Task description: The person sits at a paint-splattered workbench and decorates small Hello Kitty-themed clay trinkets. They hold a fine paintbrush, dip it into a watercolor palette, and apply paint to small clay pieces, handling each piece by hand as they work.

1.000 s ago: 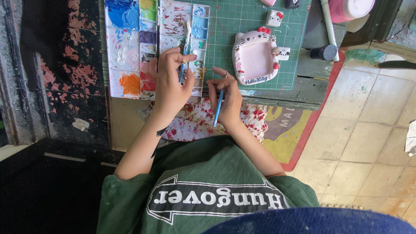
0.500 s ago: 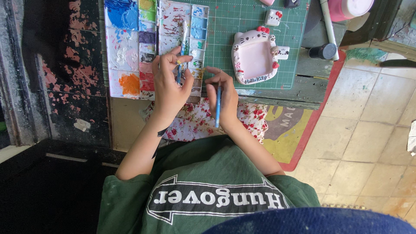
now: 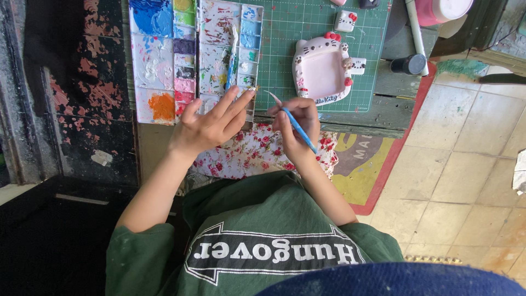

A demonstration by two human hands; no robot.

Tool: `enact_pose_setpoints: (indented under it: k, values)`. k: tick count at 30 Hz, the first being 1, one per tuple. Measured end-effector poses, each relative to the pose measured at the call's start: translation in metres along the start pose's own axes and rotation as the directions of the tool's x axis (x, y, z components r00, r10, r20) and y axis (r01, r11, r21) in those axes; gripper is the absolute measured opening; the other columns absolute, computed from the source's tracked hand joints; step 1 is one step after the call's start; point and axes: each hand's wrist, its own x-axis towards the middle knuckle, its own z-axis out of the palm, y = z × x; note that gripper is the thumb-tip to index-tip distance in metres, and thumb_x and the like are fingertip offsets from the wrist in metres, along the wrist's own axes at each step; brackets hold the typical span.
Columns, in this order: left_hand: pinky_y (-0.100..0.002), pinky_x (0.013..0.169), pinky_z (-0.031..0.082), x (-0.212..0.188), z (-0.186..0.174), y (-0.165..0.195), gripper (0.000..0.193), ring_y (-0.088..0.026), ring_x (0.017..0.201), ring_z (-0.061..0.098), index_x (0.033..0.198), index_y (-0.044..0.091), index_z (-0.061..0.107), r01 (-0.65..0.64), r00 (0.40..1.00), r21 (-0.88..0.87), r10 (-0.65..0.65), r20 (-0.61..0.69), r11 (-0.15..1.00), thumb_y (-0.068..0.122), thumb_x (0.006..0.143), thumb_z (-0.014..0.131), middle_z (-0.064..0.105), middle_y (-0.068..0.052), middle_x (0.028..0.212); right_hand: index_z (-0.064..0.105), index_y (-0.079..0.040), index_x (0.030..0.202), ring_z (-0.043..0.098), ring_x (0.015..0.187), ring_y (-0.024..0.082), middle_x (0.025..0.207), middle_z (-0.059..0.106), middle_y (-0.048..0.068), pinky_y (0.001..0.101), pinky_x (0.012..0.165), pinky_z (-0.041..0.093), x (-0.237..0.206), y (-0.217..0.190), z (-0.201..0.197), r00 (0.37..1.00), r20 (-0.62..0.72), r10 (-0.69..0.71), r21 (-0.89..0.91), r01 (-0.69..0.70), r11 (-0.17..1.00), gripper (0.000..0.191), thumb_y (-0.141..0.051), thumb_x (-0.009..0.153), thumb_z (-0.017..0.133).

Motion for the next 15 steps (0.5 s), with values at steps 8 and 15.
enact_pose_setpoints:
  k: [8,15]
  values:
    - [-0.042,0.12,0.018,-0.003,0.006,0.007,0.004,-0.015,0.145,0.048,0.104,0.021,0.063,0.256,0.959,-0.597,-0.276,0.061,0.76,0.022,0.109,0.063,0.065,0.006,0.15,0.048,0.002,0.113,0.068,0.08,0.014,0.103,0.069,0.02,0.0295,0.077,0.06,-0.006,0.004,-0.002,0.993,-0.067,-0.096,-0.02,0.095,0.995,0.014,0.003,0.108,0.061]
    - [-0.039,0.101,0.037,0.018,-0.031,0.054,0.019,-0.02,0.108,0.051,0.101,0.016,0.046,-0.222,0.47,-0.386,-0.445,0.762,-0.895,0.022,0.09,0.06,0.059,-0.006,0.12,0.044,0.0,0.11,0.07,0.081,0.017,0.106,0.068,0.022,0.0293,0.077,0.06,-0.021,-0.003,0.01,0.988,-0.079,-0.135,0.056,0.139,0.989,0.014,0.002,0.107,0.057]
